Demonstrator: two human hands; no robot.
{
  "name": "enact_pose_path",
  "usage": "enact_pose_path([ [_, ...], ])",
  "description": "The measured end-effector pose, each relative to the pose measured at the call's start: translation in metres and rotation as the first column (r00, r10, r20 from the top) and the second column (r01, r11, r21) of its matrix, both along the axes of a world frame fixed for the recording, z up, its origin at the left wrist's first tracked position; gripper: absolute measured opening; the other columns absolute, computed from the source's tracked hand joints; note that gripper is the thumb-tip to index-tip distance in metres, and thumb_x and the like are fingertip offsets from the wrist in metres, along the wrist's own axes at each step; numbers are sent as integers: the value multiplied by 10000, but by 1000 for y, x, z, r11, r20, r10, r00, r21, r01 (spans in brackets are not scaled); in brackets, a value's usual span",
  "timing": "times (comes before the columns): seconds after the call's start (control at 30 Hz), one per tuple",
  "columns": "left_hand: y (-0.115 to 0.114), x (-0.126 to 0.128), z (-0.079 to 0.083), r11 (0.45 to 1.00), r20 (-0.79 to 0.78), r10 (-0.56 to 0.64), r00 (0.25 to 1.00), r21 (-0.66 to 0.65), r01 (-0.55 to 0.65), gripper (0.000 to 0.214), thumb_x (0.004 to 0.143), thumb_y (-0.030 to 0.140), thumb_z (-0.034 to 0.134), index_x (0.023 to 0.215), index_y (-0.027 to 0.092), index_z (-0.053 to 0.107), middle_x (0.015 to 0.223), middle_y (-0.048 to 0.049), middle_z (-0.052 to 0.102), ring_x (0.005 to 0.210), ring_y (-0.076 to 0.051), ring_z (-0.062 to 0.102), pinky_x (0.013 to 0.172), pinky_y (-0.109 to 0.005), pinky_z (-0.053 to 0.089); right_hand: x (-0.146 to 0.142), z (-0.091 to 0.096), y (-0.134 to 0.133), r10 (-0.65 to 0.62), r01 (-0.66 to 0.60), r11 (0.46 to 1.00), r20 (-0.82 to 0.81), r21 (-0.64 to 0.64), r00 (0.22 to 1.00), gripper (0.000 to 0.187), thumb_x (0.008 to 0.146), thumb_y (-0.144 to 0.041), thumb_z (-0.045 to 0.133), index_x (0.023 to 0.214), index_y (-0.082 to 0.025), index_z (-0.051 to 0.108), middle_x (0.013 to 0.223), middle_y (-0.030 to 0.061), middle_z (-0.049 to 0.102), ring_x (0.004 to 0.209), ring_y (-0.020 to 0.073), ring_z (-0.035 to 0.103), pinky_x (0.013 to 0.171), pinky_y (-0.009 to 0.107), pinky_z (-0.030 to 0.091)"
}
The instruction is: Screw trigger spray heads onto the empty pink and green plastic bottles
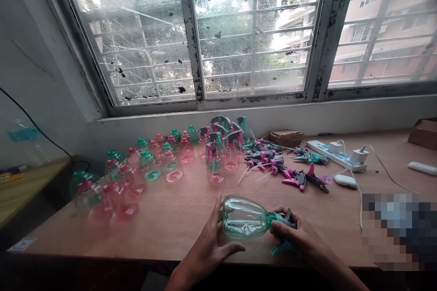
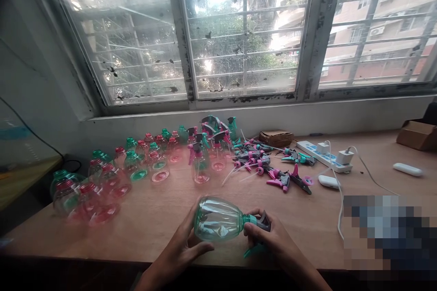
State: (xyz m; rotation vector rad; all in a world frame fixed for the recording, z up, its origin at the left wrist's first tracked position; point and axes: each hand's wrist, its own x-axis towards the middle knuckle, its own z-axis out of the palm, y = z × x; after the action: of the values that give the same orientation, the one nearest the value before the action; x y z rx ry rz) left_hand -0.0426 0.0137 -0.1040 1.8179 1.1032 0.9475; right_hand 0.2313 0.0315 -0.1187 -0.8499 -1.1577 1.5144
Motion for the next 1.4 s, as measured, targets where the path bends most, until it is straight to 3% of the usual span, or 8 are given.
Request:
enact_pose_path([
  [0.13, 0, -2, 3, 998, -37, 4, 999, 69, -2, 943, 888, 377, 768, 1640, 343, 200, 1723, -78, 256, 1588, -324, 224, 1295, -500, 182, 0, 1, -1, 3, -3, 1000, -6, -2, 1000, 449, 725, -497, 921, 894, -168, 665, 652, -11, 698, 549, 141, 629, 530, 244, 492],
  [0.23, -1, -2, 1, 996, -12, -3, 1000, 94, 4, 800, 986, 340, 626, 1639, 388, 167, 1728, -36, 249, 1593, -284, 221, 1292, -493, 195, 0, 0, -1, 0, 0, 1000, -10, -3, 1000, 449, 730, -499, 917, 899, -169, 663, 666, -9, 705, 553, 145, 637, 535, 250, 505],
  [0.43, -2, 1, 5, 1000, 4, -3, 1000, -11, 3, 1068, 853, 377, 801, 1659, 297, 106, 1720, -111, 259, 1572, -334, 276, 1286, -502, 211, 1, 0, -1, 6, -6, 1000, -15, -4, 1000, 432, 731, -483, 919, 886, -171, 664, 662, -3, 721, 550, 147, 645, 527, 245, 506],
  [0.63, -2, 1, 4, 998, -36, 15, 999, 65, -13, 858, 969, 325, 642, 1653, 342, 124, 1728, -59, 247, 1581, -285, 262, 1291, -471, 204, 1, 2, -2, 15, -15, 1000, 11, -1, 1000, 430, 730, -493, 915, 874, -167, 675, 668, 10, 728, 553, 154, 638, 530, 255, 499],
  [0.8, -2, 3, 7, 1000, -72, 14, 997, 14, -13, 1165, 816, 332, 837, 1661, 297, 36, 1721, -112, 255, 1581, -339, 244, 1292, -500, 192, 1, 2, -1, 11, -11, 1000, 23, 1, 1000, 443, 724, -497, 913, 894, -158, 683, 650, 4, 717, 543, 156, 630, 527, 261, 491],
  [1.03, -2, 2, 4, 998, -47, -5, 999, 55, 7, 967, 952, 271, 660, 1656, 339, 1, 1716, -79, 279, 1568, -299, 292, 1278, -486, 241, 1, 6, -3, -4, 4, 1000, 43, -10, 999, 452, 708, -522, 910, 884, -165, 696, 665, 13, 719, 550, 170, 626, 540, 280, 488],
  [1.2, -3, 2, 9, 1000, -99, 4, 995, -1, -4, 1243, 785, 352, 862, 1659, 287, -20, 1695, -127, 315, 1552, -359, 306, 1274, -515, 234, 0, 8, -4, -12, 13, 1000, 67, -7, 998, 459, 702, -542, 906, 870, -172, 692, 654, 11, 716, 545, 179, 626, 544, 286, 481],
  [1.4, -6, 3, 21, 998, -77, -53, 996, -42, 50, 1069, 897, 464, 743, 1663, 257, 26, 1641, -152, 408, 1520, -337, 381, 1257, -485, 294, 1, 8, -4, -1, 1, 1000, 61, -6, 998, 445, 719, -531, 899, 859, -172, 676, 674, 14, 725, 561, 172, 624, 564, 284, 490],
])
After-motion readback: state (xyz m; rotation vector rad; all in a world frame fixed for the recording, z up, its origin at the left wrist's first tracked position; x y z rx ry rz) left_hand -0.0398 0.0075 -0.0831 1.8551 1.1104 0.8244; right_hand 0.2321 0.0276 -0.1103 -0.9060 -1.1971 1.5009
